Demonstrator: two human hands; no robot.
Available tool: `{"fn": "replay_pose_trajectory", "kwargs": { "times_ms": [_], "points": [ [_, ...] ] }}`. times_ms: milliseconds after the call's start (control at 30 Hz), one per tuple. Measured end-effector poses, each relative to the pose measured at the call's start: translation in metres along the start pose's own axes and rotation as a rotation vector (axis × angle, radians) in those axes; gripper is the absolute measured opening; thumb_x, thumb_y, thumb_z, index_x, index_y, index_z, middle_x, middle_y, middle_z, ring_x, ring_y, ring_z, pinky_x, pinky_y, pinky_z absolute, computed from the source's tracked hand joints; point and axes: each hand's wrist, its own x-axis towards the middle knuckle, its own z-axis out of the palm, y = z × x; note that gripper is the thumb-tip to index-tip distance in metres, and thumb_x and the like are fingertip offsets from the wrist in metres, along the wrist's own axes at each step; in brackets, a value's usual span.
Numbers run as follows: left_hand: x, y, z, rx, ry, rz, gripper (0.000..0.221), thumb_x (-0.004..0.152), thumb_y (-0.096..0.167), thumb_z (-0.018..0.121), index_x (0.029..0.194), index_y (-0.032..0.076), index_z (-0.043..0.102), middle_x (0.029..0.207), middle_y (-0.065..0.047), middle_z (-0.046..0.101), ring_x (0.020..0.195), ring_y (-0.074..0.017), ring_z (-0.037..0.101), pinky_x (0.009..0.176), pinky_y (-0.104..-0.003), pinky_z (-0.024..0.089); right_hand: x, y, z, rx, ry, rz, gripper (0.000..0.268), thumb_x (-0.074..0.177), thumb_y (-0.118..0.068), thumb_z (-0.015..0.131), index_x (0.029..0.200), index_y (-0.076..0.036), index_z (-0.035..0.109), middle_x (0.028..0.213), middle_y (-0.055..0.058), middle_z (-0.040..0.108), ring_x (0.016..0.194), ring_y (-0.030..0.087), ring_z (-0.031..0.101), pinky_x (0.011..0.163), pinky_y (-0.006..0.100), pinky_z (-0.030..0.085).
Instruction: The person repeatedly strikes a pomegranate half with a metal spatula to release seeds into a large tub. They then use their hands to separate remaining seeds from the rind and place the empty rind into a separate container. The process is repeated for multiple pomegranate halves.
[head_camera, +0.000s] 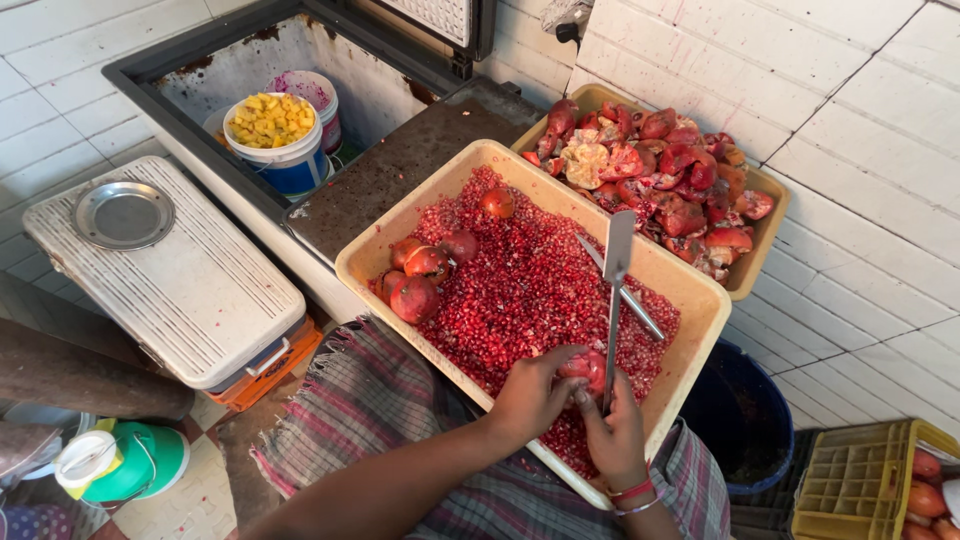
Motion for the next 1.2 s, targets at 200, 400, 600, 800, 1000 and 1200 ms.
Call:
{"fn": "replay_pose_trajectory", "kwargs": {
  "times_ms": [200, 400, 600, 800, 1000, 1200],
  "points": [
    [0.002, -0.012, 0.010, -0.117, 0.038, 0.137, 0.041, 0.093, 0.007, 0.072, 0.134, 0.005, 0.065, 0.105, -0.015, 0.076, 0.090, -0.0197, 0.076, 0.080, -0.034, 0.063, -0.009, -0.015, 0.007, -0.081, 0.184, -0.061, 0.032, 0.101, -0.015, 0.060, 0.128, 0.000, 0.057, 0.088, 0.003, 0.074, 0.075, 0.009, 0.068, 0.068, 0.025, 0.055],
    [0.037, -0.071, -0.008, -1.052, 0.047, -0.173, 0.046, 0.097, 0.033, 0.069, 0.122, -0.004, 0.059, 0.110, -0.015, 0.070, 0.101, -0.0263, 0.071, 0.093, -0.040, 0.060, -0.015, -0.029, -0.018, -0.257, 0.162, 0.086, 0.038, 0.102, -0.032, 0.059, 0.120, 0.000, 0.068, 0.068, 0.001, 0.052, 0.060, 0.009, 0.047, 0.053, 0.025, 0.039],
    [0.067, -0.077, -0.035, -1.786, 0.383, -0.502, 0.071, 0.097, 0.059, 0.047, 0.122, -0.007, 0.058, 0.116, -0.021, 0.068, 0.111, -0.0346, 0.067, 0.104, -0.043, 0.054, -0.058, -0.032, -0.063, 0.463, 0.167, -0.157, 0.036, 0.101, -0.037, 0.057, 0.107, -0.002, 0.064, 0.067, 0.000, 0.052, 0.057, 0.012, 0.051, 0.051, 0.028, 0.042],
    [0.088, -0.079, -0.023, -1.710, 0.386, -0.508, 0.051, 0.102, 0.047, 0.049, 0.122, 0.001, 0.060, 0.120, -0.016, 0.069, 0.115, -0.0307, 0.067, 0.106, -0.043, 0.053, -0.046, -0.004, -0.061, -0.090, -0.339, -0.027, 0.035, 0.104, -0.033, 0.058, 0.093, -0.001, 0.065, 0.068, 0.001, 0.056, 0.066, 0.015, 0.056, 0.060, 0.034, 0.048],
    [0.071, -0.110, -0.009, -1.595, 0.448, -0.575, 0.039, 0.103, 0.041, 0.048, 0.117, 0.008, 0.063, 0.114, -0.011, 0.070, 0.110, -0.0267, 0.067, 0.104, -0.043, 0.053, -0.096, -0.007, -0.073, 0.246, 0.138, -0.030, 0.028, 0.101, -0.032, 0.062, 0.102, -0.004, 0.065, 0.069, 0.003, 0.059, 0.058, 0.012, 0.054, 0.051, 0.026, 0.042],
    [0.077, -0.140, 0.007, -1.739, 0.213, -0.356, 0.035, 0.106, 0.035, 0.048, 0.116, 0.005, 0.064, 0.109, -0.012, 0.071, 0.104, -0.0273, 0.068, 0.097, -0.045, 0.055, -0.079, 0.038, -0.067, -0.283, 0.009, 0.160, 0.035, 0.099, -0.039, 0.062, 0.101, -0.004, 0.069, 0.069, -0.004, 0.058, 0.059, 0.007, 0.056, 0.054, 0.024, 0.042]
  ]
}}
